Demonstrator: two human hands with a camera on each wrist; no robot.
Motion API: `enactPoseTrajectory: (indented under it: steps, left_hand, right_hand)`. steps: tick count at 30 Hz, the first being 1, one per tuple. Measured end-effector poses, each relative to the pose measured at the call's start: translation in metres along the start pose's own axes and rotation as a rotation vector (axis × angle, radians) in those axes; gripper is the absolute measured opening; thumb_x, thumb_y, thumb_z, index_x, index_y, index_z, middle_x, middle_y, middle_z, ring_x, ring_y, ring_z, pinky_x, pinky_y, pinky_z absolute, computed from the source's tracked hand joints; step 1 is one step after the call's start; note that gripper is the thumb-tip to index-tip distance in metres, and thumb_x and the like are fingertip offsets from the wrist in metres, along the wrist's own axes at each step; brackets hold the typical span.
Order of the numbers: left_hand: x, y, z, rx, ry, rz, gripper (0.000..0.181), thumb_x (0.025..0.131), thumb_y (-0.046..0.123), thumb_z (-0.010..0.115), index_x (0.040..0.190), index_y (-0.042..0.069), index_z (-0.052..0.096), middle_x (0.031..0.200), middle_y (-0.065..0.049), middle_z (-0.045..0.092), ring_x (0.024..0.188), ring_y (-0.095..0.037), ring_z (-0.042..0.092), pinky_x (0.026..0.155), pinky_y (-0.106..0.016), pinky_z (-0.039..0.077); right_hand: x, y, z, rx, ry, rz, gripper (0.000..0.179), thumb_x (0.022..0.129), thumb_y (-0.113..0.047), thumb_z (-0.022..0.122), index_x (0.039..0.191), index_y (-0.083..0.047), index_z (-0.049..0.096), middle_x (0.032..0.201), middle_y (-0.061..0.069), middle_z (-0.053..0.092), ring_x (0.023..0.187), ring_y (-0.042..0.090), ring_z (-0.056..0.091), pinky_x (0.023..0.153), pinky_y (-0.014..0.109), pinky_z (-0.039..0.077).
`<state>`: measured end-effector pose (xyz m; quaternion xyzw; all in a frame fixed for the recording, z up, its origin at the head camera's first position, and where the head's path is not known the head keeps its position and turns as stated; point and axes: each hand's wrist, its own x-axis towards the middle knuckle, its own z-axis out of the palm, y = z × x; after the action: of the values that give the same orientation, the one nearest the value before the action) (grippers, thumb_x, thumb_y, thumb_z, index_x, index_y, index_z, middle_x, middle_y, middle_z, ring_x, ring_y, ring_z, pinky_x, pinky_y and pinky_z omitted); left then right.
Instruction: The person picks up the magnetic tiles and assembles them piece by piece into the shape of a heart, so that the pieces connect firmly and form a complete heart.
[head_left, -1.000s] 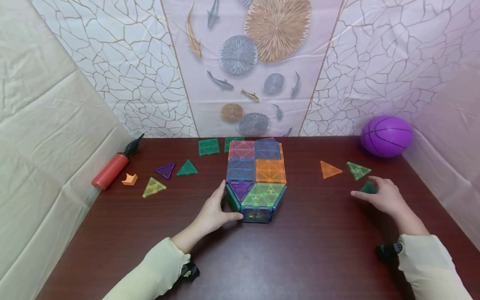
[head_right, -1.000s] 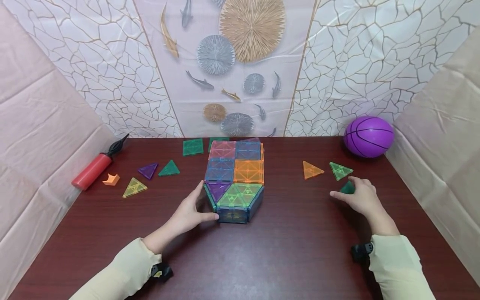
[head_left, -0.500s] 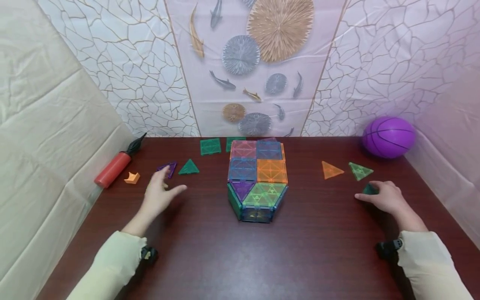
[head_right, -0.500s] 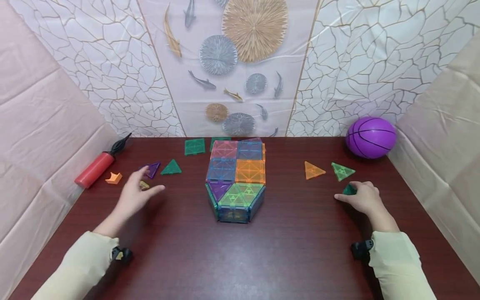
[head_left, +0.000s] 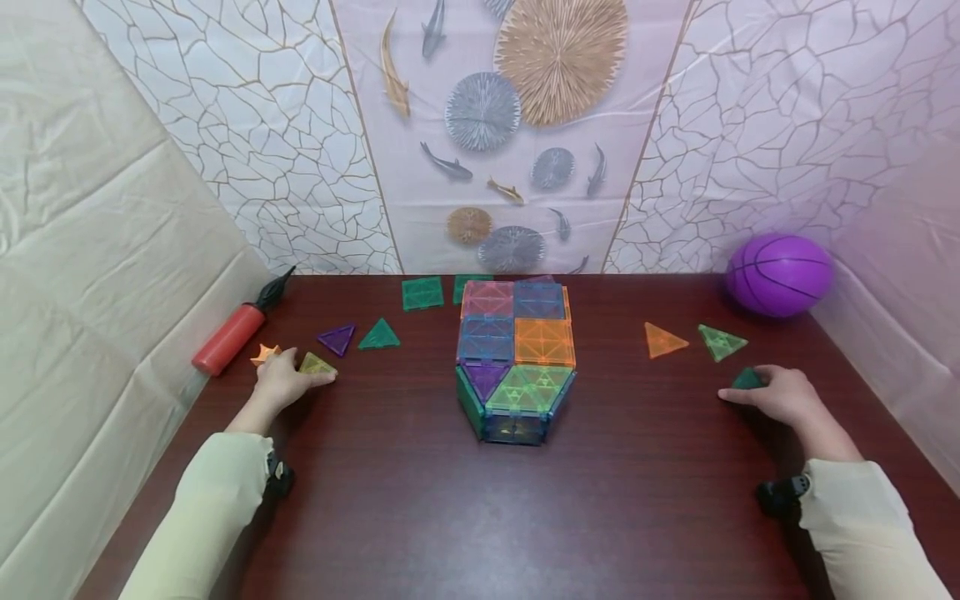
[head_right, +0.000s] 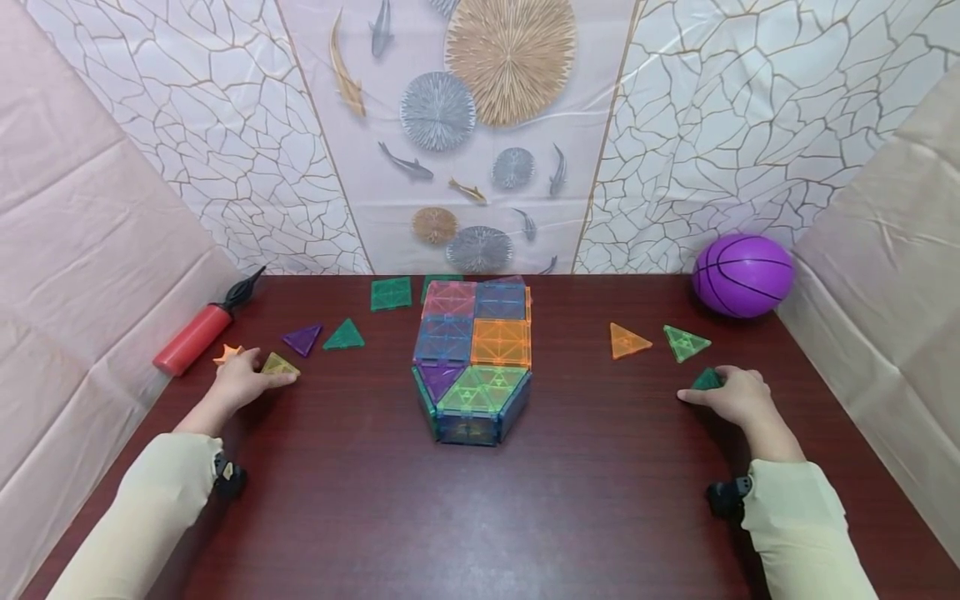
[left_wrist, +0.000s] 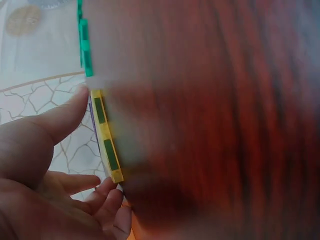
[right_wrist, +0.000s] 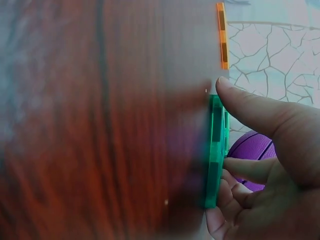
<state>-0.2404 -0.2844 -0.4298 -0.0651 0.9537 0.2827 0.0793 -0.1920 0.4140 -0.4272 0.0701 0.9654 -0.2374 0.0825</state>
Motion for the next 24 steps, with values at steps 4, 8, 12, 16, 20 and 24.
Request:
enactPoseTrajectory:
  steps: [4, 8, 12, 16, 20, 24]
  left_hand:
    - [0.003, -0.002, 0.0008, 0.026, -0.025, -0.039, 0.088, 0.085, 0.042, 0.07, 0.141, -0.015, 0.033, 0.138, -0.038, 0.036, 0.125, -0.057, 0.026, 0.1, -0.065, 0.03]
    - [0.0058, -0.0019, 0.0011, 0.005, -0.016, -0.038, 0.08, 0.086, 0.038, 0.071, 0.138, -0.014, 0.04, 0.135, -0.036, 0.041, 0.121, -0.053, 0.03, 0.098, -0.061, 0.034]
    - [0.0066, -0.0004, 0.0019, -0.042, 0.007, -0.038, 0.075, 0.084, 0.031, 0.074, 0.135, -0.013, 0.041, 0.128, -0.035, 0.046, 0.114, -0.048, 0.038, 0.097, -0.057, 0.037]
    - [0.0044, 0.0013, 0.003, -0.098, 0.04, -0.037, 0.069, 0.082, 0.022, 0.076, 0.13, -0.011, 0.04, 0.114, -0.029, 0.052, 0.1, -0.038, 0.049, 0.087, -0.048, 0.043]
    - [0.001, 0.0021, 0.0014, -0.143, 0.089, 0.007, 0.059, 0.081, 0.014, 0.076, 0.124, -0.009, 0.043, 0.101, -0.023, 0.055, 0.088, -0.033, 0.053, 0.074, -0.038, 0.044]
    - [-0.0014, 0.0009, -0.0008, -0.177, 0.117, 0.065, 0.042, 0.082, 0.008, 0.074, 0.11, -0.009, 0.048, 0.092, -0.019, 0.054, 0.08, -0.027, 0.055, 0.064, -0.028, 0.044]
  right_hand:
    - [-0.0006, 0.0006, -0.001, 0.026, -0.023, 0.031, 0.098, 0.086, -0.053, 0.065, 0.13, 0.028, 0.031, 0.123, 0.045, 0.041, 0.101, 0.049, 0.049, 0.085, 0.058, 0.045]
    - [-0.0015, 0.0004, -0.0005, 0.02, 0.019, 0.029, 0.097, 0.084, -0.052, 0.068, 0.129, 0.027, 0.035, 0.118, 0.044, 0.045, 0.097, 0.048, 0.05, 0.083, 0.057, 0.046]
    - [-0.0035, -0.0005, 0.0026, 0.035, 0.083, 0.024, 0.093, 0.081, -0.047, 0.074, 0.126, 0.025, 0.037, 0.109, 0.041, 0.049, 0.094, 0.047, 0.05, 0.081, 0.057, 0.046]
    - [-0.007, -0.0023, 0.0048, 0.098, 0.101, 0.047, 0.094, 0.081, -0.04, 0.076, 0.128, 0.024, 0.027, 0.109, 0.039, 0.045, 0.095, 0.048, 0.047, 0.083, 0.058, 0.042]
    - [-0.0084, -0.0026, 0.0051, 0.136, 0.107, 0.032, 0.088, 0.085, -0.032, 0.073, 0.13, 0.023, 0.022, 0.111, 0.039, 0.042, 0.096, 0.047, 0.045, 0.082, 0.057, 0.04]
    - [-0.0092, -0.0028, 0.0032, 0.142, 0.119, -0.021, 0.073, 0.091, -0.026, 0.065, 0.13, 0.021, 0.026, 0.118, 0.042, 0.039, 0.102, 0.051, 0.043, 0.085, 0.059, 0.038]
